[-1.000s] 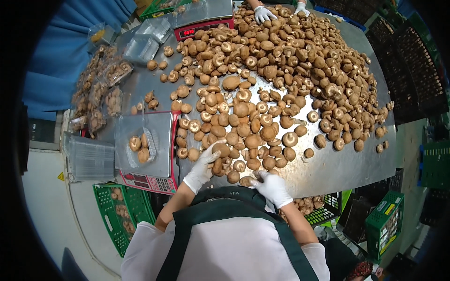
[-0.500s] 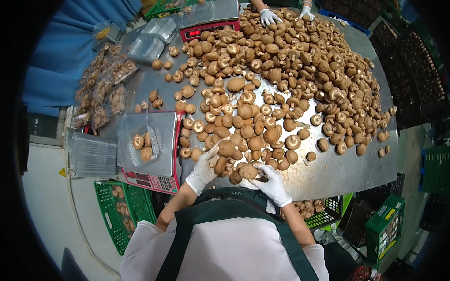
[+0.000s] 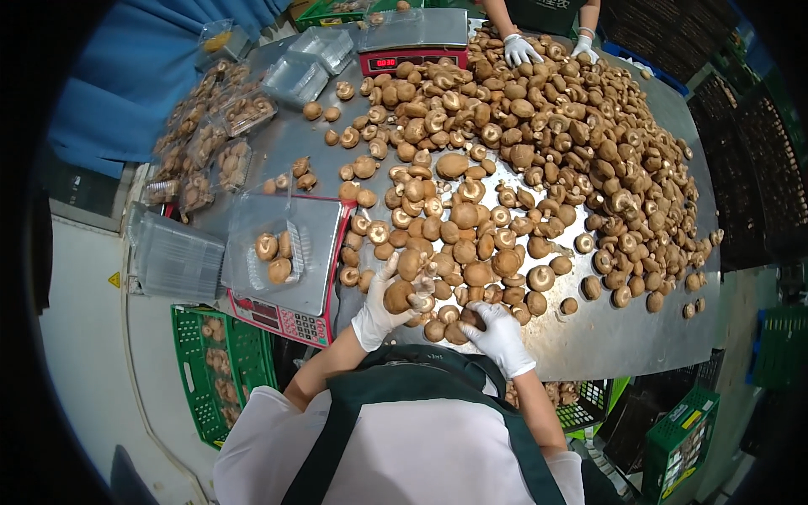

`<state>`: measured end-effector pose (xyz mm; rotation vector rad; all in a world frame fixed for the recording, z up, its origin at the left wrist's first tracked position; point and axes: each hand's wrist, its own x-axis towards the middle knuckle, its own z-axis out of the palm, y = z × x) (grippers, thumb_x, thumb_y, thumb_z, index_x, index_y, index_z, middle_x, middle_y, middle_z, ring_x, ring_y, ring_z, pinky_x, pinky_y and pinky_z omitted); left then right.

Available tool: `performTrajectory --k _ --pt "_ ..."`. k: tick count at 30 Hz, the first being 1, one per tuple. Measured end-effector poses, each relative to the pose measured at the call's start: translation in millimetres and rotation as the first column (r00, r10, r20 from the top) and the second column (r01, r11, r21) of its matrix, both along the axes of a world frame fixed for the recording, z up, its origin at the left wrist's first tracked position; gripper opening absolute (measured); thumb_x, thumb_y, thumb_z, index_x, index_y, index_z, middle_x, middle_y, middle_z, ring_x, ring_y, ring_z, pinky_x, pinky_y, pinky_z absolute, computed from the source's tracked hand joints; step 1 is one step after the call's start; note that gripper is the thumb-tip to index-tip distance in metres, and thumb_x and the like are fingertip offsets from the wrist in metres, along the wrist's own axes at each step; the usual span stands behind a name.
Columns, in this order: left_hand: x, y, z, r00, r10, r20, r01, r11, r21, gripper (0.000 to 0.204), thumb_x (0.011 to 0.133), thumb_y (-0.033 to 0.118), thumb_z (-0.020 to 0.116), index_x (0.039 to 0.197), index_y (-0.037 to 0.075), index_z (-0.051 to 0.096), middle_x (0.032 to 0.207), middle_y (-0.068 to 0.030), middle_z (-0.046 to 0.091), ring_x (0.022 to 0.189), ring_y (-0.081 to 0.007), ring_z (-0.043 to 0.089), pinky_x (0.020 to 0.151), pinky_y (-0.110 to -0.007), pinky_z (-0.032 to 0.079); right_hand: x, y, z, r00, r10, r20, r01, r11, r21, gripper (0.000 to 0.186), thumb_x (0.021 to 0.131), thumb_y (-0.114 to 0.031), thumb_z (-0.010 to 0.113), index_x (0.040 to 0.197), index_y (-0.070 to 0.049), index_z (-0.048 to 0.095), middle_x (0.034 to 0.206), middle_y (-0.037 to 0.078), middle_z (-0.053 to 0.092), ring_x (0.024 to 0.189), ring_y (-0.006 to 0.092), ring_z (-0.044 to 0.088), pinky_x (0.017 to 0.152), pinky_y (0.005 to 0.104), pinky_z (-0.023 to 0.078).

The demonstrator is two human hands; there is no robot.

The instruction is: The person removes plastic containers from bags, sorts mushrooms from a pile on the table, packs the mushrooms into the containers, and weighs them on a digital scale.

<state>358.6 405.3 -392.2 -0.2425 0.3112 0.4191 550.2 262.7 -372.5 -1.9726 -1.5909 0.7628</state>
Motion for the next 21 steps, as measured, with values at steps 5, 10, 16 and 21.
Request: performTrajectory --k 5,10,16,21 --pt "2.8 -2.9 15.5 0.977 0.046 -0.207 -0.005 0.982 0.191 0.045 0.092 0.04 0.045 0.128 0.013 0.045 0.12 -0.0092 0.051 0.107 -0.0222 0.052 0.075 -0.036 0.054 18.2 41.0 1.1 0.991 -0.136 0.017 0.134 0.985 0.105 0.025 0.078 -0.025 0.067 0.098 -0.01 0.065 0.087 0.016 0.064 0.08 0.0315 0.063 0.07 0.0377 0.05" --pt "-1.2 1.0 1.1 0.983 -0.009 -0.184 0.048 0.977 0.208 0.041 0.093 0.025 0.045 0.131 0.009 0.043 0.123 -0.0099 0.052 0.105 -0.0258 0.057 0.078 -0.042 0.054 43.1 112.4 2.1 0.973 -0.196 0.126 0.173 0.969 0.175 0.034 0.077 -0.019 0.065 0.109 -0.011 0.06 0.094 0.016 0.063 0.088 0.0317 0.06 0.076 0.0395 0.05" --pt "3.6 -5.5 16.7 0.967 -0.056 -0.249 0.125 0.955 0.271 0.042 0.092 0.022 0.047 0.131 0.008 0.042 0.123 -0.0127 0.052 0.106 -0.0267 0.057 0.079 -0.046 0.054 49.4 171.8 -14.2 0.904 0.17 0.391 -0.135 0.984 -0.115 0.059 0.069 -0.022 0.071 0.123 -0.009 0.052 0.104 0.02 0.06 0.097 0.0332 0.057 0.084 0.0384 0.047" --pt "3.0 -3.1 4.1 0.971 -0.09 -0.223 0.149 0.952 0.266 0.042 0.093 0.034 0.044 0.123 0.004 0.047 0.123 -0.0148 0.052 0.106 -0.0291 0.057 0.079 -0.045 0.054 46.9 144.4 -13.0 0.991 -0.092 -0.099 0.113 0.963 0.243 0.056 0.064 -0.016 0.077 0.116 -0.01 0.056 0.098 0.015 0.06 0.093 0.0286 0.059 0.083 0.0347 0.048"
